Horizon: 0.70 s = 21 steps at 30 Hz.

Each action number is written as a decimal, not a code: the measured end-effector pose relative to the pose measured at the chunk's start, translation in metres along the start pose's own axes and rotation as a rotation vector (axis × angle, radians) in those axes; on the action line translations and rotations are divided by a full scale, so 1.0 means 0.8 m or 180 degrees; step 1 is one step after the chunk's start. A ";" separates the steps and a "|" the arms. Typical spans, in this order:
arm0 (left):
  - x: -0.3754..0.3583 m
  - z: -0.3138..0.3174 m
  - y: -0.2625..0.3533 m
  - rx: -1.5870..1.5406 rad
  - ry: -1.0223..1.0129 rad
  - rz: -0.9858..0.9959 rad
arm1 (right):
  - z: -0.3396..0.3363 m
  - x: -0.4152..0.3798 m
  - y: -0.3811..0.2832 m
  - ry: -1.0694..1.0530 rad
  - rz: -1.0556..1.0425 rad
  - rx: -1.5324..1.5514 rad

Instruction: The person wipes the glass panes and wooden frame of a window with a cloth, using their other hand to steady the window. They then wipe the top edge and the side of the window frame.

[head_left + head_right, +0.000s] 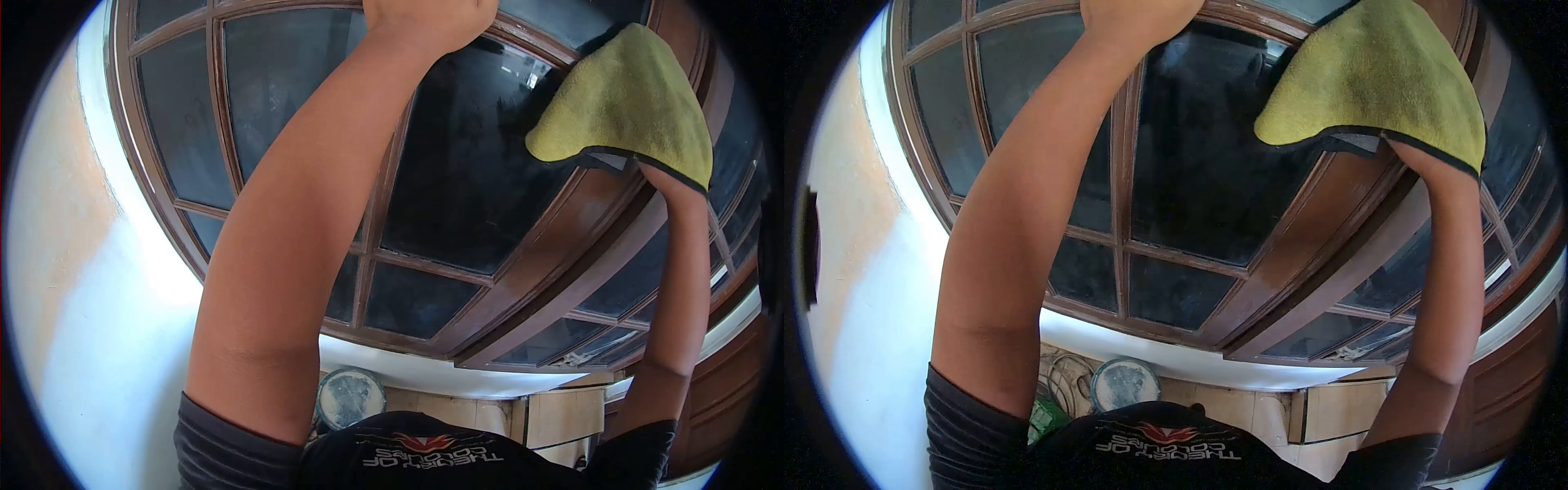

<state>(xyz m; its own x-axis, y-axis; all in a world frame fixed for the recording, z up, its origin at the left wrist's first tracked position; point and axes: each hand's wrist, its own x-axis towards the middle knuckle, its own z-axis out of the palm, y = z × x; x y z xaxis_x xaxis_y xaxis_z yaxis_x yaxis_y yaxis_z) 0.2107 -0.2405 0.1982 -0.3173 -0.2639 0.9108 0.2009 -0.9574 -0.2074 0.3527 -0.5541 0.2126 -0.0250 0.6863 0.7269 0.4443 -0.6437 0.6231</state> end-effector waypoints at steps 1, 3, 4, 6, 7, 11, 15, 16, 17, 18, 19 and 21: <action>-0.001 0.000 0.000 0.0021 0.0019 -0.0014 | 0.011 -0.011 -0.002 0.0014 0.0097 0.0089; 0.000 0.001 0.001 0.0045 0.0011 -0.0022 | 0.023 -0.028 -0.022 0.0033 0.0200 0.0185; 0.000 0.001 0.001 0.0075 0.0019 -0.0039 | 0.021 -0.032 -0.048 0.0316 0.0109 0.0208; 0.001 0.000 0.003 0.0067 -0.0023 -0.0040 | 0.031 -0.040 -0.102 0.0769 0.0144 0.0390; 0.002 -0.001 0.004 0.0062 -0.0063 -0.0065 | 0.041 -0.044 -0.129 0.0935 0.0258 0.0549; 0.003 -0.001 0.008 0.0036 -0.0144 -0.0030 | 0.057 -0.053 -0.221 0.1130 0.0355 0.1408; 0.003 0.000 0.008 0.0145 -0.0285 0.0054 | 0.054 -0.039 -0.285 0.0623 0.0302 0.2538; 0.004 0.000 0.008 0.0163 -0.0304 0.0067 | 0.051 -0.031 -0.296 0.0413 0.0238 0.3009; 0.003 0.000 0.008 0.0123 -0.0329 0.0119 | 0.048 -0.022 -0.307 0.0432 0.0307 0.3021; 0.003 0.000 0.008 0.0148 -0.0338 0.0134 | 0.046 -0.012 -0.315 -0.0026 0.0276 0.3825; 0.004 0.000 0.007 0.0173 -0.0337 0.0153 | 0.044 -0.007 -0.317 -0.0484 0.0227 0.4617; 0.004 0.000 0.008 0.0139 -0.0390 0.0233 | 0.038 -0.011 -0.304 -0.0197 0.0296 0.4330</action>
<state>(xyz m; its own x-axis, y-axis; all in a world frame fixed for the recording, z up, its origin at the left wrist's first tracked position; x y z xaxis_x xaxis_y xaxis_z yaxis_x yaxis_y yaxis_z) 0.2112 -0.2473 0.1997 -0.1855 -0.3141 0.9311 0.2605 -0.9294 -0.2616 0.2718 -0.3933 0.0455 0.0768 0.6962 0.7137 0.9656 0.1263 -0.2272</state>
